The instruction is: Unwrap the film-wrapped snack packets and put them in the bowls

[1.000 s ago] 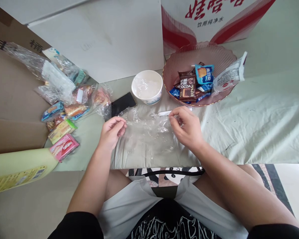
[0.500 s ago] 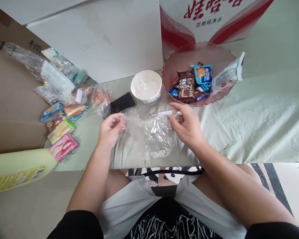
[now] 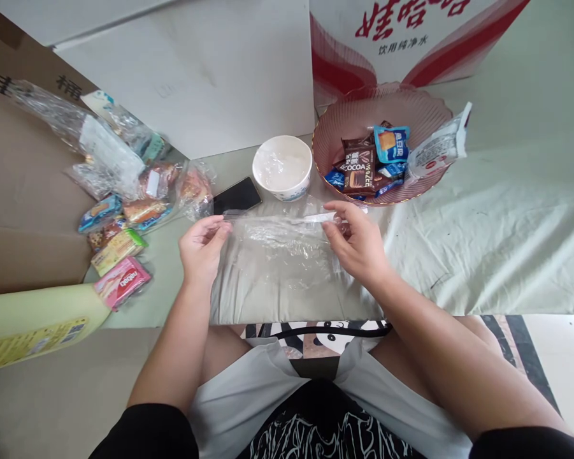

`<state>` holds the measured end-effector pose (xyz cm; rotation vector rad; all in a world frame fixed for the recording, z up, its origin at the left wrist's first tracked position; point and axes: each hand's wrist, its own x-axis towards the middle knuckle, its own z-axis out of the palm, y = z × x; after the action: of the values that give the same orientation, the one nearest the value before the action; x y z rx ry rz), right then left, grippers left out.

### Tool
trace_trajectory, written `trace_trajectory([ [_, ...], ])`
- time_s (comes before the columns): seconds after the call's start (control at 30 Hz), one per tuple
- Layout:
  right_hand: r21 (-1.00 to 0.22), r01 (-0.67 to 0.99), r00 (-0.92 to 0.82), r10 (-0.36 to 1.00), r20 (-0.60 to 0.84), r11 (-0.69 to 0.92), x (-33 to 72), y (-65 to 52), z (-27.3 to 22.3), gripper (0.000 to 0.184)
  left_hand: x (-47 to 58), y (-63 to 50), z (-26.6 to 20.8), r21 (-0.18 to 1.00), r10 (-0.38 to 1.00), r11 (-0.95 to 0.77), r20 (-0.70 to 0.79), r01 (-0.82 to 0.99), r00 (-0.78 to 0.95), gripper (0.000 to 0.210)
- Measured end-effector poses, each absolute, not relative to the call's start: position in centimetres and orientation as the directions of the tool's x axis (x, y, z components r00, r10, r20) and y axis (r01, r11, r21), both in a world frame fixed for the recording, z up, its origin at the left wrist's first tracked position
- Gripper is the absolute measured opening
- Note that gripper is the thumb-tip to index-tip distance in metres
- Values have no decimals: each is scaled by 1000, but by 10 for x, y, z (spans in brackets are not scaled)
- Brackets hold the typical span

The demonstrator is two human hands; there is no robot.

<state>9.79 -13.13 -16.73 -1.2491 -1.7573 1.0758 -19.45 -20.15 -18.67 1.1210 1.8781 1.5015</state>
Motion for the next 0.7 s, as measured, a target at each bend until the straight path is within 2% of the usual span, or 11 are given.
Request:
trace_trajectory([
  [0.07, -882, 348, -399, 902, 166, 317, 99, -131, -171, 42, -197, -202, -185, 914, 806, 33, 215, 405, -551, 29],
  [0.1, -854, 340, -466, 859, 210, 393, 100, -131, -172, 41, -198, -202, -184, 890, 804, 16, 260, 456, -535, 27],
  [0.17, -782, 343, -543, 789, 288, 521, 100, -130, -173, 20, -200, -203, -182, 844, 799, -24, 338, 535, -497, 26],
  [0.2, -746, 359, -539, 777, 324, 560, 100, -130, -172, 10, -201, -204, -182, 827, 793, -44, 370, 560, -484, 26],
  [0.37, -609, 472, -334, 769, 545, 637, 104, -132, -163, 14, -206, -207, -186, 789, 773, -86, 438, 609, -458, 35],
  [0.43, -563, 454, -313, 716, 625, 690, 106, -135, -157, 16, -205, -207, -187, 803, 779, -90, 425, 589, -460, 42],
  [0.5, -581, 345, -363, 675, 642, 737, 107, -140, -152, 18, -201, -206, -185, 867, 795, -113, 371, 485, -479, 48],
  [0.57, -745, 194, -459, 730, 506, 638, 110, -143, -147, 19, -196, -206, -180, 955, 824, -108, 242, 277, -512, 51],
  [0.63, -952, 67, -614, 764, 196, 298, 113, -144, -141, 19, -190, -206, -173, 998, 842, -41, 65, 56, -536, 53],
  [0.67, -996, 26, -725, 687, 39, 84, 116, -143, -138, 26, -188, -206, -170, 1000, 849, 14, -25, -25, -528, 53],
  [0.7, -994, 9, -840, 538, -67, -110, 119, -141, -135, 39, -186, -206, -166, 994, 858, 80, -110, -81, -502, 54],
])
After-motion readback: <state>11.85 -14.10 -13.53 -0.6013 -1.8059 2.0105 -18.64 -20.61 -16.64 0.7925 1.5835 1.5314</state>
